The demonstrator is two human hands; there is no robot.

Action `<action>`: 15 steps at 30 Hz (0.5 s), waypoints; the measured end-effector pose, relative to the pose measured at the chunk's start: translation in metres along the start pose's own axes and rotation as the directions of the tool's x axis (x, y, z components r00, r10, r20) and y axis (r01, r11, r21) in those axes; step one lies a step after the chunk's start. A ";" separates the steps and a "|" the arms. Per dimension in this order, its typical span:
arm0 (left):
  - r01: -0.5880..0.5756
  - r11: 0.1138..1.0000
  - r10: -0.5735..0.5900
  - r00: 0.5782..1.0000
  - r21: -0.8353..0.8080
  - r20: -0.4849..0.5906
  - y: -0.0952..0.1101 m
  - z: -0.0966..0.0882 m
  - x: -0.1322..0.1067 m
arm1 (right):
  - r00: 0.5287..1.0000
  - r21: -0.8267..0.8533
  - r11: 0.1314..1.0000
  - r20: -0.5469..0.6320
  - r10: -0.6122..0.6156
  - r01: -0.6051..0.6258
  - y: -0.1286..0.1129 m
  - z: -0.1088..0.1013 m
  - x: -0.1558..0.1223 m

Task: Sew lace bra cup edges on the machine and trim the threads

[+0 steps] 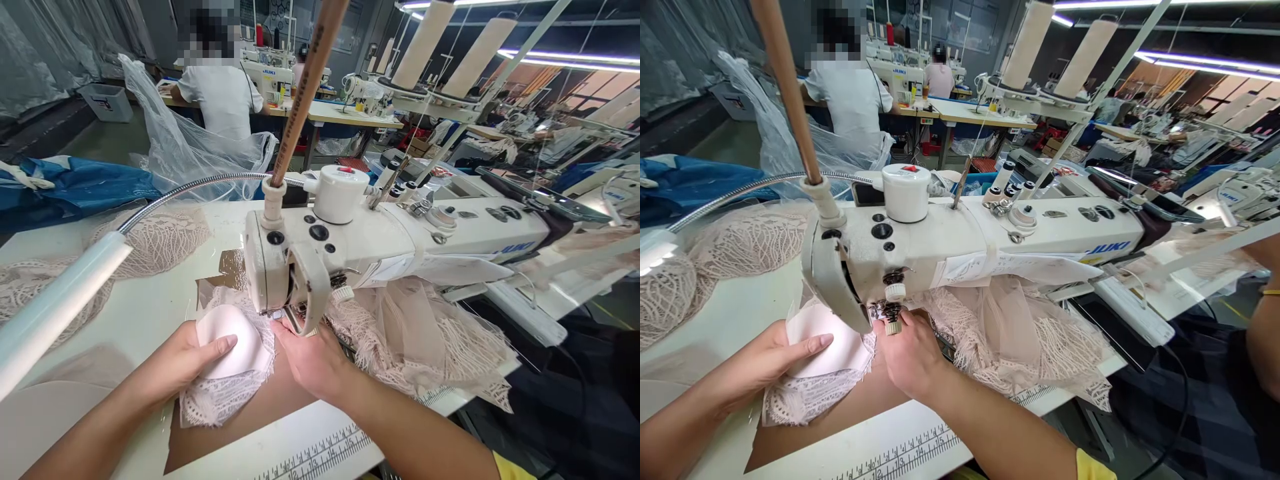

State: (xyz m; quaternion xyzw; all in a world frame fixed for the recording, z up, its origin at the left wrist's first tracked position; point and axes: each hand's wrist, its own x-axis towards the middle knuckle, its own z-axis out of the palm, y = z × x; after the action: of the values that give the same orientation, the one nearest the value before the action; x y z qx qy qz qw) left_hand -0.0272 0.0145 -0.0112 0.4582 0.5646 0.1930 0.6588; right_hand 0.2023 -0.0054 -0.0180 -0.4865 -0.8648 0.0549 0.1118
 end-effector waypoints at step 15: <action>-0.095 0.981 0.094 0.995 0.169 0.011 -0.008 -0.001 0.005 | 0.997 -0.042 0.997 0.025 -0.069 0.070 -0.002 -0.004 -0.003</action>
State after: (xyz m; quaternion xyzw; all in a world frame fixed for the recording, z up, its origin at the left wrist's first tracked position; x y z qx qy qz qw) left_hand -0.0284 0.0150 -0.0204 0.5392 0.5554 0.1747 0.6085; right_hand 0.2033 -0.0086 -0.0138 -0.4576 -0.8834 0.0381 0.0930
